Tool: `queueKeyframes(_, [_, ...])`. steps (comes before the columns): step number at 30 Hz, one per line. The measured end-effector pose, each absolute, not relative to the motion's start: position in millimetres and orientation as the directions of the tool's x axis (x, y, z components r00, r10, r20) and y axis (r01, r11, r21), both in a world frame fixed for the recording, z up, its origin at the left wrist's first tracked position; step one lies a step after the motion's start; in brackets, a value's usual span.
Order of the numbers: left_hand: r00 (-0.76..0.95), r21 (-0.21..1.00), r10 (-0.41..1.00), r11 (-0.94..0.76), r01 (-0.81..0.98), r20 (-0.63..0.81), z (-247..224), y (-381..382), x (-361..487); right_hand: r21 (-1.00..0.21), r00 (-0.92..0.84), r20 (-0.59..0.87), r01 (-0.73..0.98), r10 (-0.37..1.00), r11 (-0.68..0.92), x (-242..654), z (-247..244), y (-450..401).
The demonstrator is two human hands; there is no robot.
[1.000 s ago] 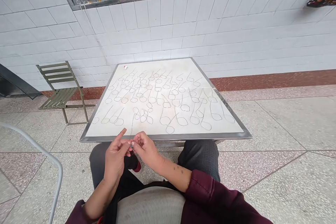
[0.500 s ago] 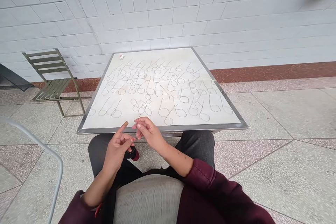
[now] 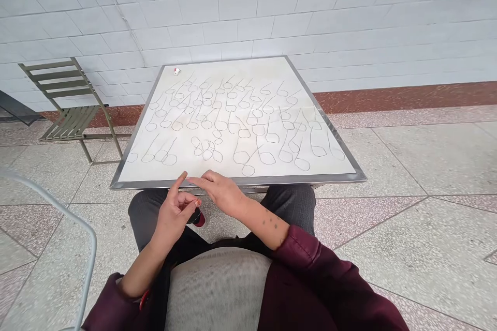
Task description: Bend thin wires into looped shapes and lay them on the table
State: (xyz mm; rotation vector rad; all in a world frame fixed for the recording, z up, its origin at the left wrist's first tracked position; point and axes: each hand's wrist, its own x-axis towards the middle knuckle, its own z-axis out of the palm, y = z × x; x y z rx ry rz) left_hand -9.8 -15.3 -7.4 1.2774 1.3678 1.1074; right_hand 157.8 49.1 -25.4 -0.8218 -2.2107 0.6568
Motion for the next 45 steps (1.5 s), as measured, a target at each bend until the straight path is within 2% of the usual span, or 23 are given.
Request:
queueKeyframes(4, [-0.061,0.963,0.997,0.064,0.263,-0.05,-7.9,-17.7,-9.2,-0.472,-0.659,0.378,0.467,0.65,0.748,160.7,-28.9,47.3])
queueKeyframes(8, [-0.08,0.89,0.996,0.067,0.451,-0.034,-5.8,-17.8,-10.2,-0.374,-0.712,0.282,0.536,0.643,0.757,157.9,-25.9,45.4])
queueKeyframes(12, [-0.107,0.807,0.994,0.093,0.584,-0.037,-4.7,-15.3,-11.5,-0.322,-0.729,0.199,0.583,0.655,0.746,151.9,-21.7,42.5])
queueKeyframes(25, [-0.09,0.701,0.994,0.103,0.706,-0.055,-7.5,-12.4,-12.6,-0.21,-0.575,-0.11,0.811,0.811,0.547,127.3,0.0,25.1])
queueKeyframes(28, [-0.08,0.664,0.994,0.108,0.74,-0.073,-8.5,-11.8,-12.6,-0.204,-0.587,-0.123,0.804,0.8,0.558,127.2,3.3,24.2])
queueKeyframes(32, [-0.058,0.602,0.996,0.086,0.794,-0.066,-9.5,-11.5,-13.7,-0.189,-0.674,-0.094,0.734,0.732,0.652,131.0,6.7,24.9])
queueKeyframes(40, [0.063,0.383,0.99,-0.009,0.924,-0.129,-18.5,-13.1,-12.0,-0.158,-0.777,-0.107,0.63,0.621,0.761,136.5,6.3,26.8])
queueKeyframes(45, [0.107,0.409,0.984,-0.039,0.912,-0.145,-21.6,-13.3,-9.2,-0.159,-0.751,-0.172,0.66,0.638,0.734,136.4,8.8,27.6])
